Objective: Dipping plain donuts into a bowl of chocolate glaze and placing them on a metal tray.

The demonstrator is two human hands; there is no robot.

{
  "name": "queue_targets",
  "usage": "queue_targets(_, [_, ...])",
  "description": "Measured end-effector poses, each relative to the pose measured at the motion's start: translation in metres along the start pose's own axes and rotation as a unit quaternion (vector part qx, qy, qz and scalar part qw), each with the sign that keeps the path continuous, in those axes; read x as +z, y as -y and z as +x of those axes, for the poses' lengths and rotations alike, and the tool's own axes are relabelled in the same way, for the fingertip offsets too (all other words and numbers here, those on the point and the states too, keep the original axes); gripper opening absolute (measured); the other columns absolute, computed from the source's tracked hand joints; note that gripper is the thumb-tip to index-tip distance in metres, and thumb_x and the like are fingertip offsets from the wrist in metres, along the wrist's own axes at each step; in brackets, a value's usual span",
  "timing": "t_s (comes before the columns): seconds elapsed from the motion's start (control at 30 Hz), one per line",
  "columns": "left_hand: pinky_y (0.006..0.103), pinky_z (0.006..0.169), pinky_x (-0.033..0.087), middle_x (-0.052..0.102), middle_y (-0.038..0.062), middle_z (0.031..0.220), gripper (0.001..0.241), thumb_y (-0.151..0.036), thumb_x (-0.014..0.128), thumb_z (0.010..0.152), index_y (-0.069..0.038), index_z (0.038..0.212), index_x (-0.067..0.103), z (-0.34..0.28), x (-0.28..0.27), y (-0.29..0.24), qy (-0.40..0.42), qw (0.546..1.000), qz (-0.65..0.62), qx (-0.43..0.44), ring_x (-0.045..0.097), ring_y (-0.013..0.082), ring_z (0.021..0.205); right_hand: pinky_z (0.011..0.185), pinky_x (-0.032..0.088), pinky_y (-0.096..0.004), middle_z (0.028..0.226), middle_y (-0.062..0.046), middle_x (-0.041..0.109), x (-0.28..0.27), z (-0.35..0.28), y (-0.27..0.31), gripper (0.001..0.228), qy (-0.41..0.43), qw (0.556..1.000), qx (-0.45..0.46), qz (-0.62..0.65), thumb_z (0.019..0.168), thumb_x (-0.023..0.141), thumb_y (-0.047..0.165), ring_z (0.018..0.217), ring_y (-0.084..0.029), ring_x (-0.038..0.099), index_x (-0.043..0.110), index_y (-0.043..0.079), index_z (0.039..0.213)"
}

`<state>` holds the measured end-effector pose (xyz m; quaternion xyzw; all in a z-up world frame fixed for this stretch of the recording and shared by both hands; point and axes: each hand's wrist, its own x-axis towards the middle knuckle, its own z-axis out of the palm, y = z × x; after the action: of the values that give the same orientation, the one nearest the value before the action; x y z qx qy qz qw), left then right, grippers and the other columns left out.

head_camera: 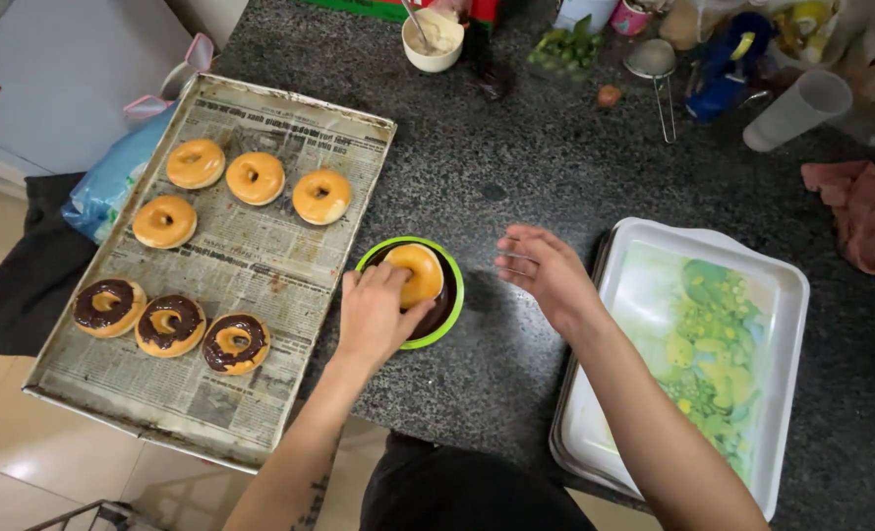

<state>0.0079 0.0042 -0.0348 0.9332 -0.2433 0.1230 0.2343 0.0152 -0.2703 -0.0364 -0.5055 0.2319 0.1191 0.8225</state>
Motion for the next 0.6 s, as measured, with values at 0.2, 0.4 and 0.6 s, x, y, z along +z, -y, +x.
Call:
queue_targets(0.2, [0.0444,0.085,0.041,0.067,0.008,0.095,0.042,-0.037,0.085,0.073,-0.006,0.097,0.071,-0.005,0.007,-0.004,0.069,0.996,0.051,-0.01,0.062,0.0266,0.093,0.089,0.059,-0.038,0.111,-0.008,0.069,-0.004,0.001,0.001,0.027,0.002,1.0,0.007,0.003,0.1,0.057,0.017,0.097,-0.021,0.07,0.059,0.005,0.124])
queue_targets(0.4, [0.0442,0.085,0.042,0.066,0.009,0.093,0.04,-0.034,0.086,0.07,-0.007,0.094,0.07,-0.005,0.015,-0.002,0.071,0.995,0.076,0.005,0.061,0.0272,0.093,0.088,0.058,-0.038,0.112,-0.009,0.07,-0.004,0.003,-0.002,0.028,0.009,1.0,0.007,0.002,0.099,0.056,0.017,0.097,-0.021,0.07,0.059,0.004,0.125])
queue_targets(0.6, [0.046,0.086,0.041,0.065,0.011,0.093,0.039,-0.033,0.084,0.072,-0.005,0.096,0.07,0.005,-0.007,-0.012,0.047,0.996,0.072,0.016,0.061,0.0286,0.092,0.088,0.058,-0.039,0.111,-0.009,0.07,-0.004,-0.001,0.001,0.029,0.007,1.0,0.006,0.006,0.1,0.056,0.016,0.097,-0.021,0.07,0.059,0.005,0.126])
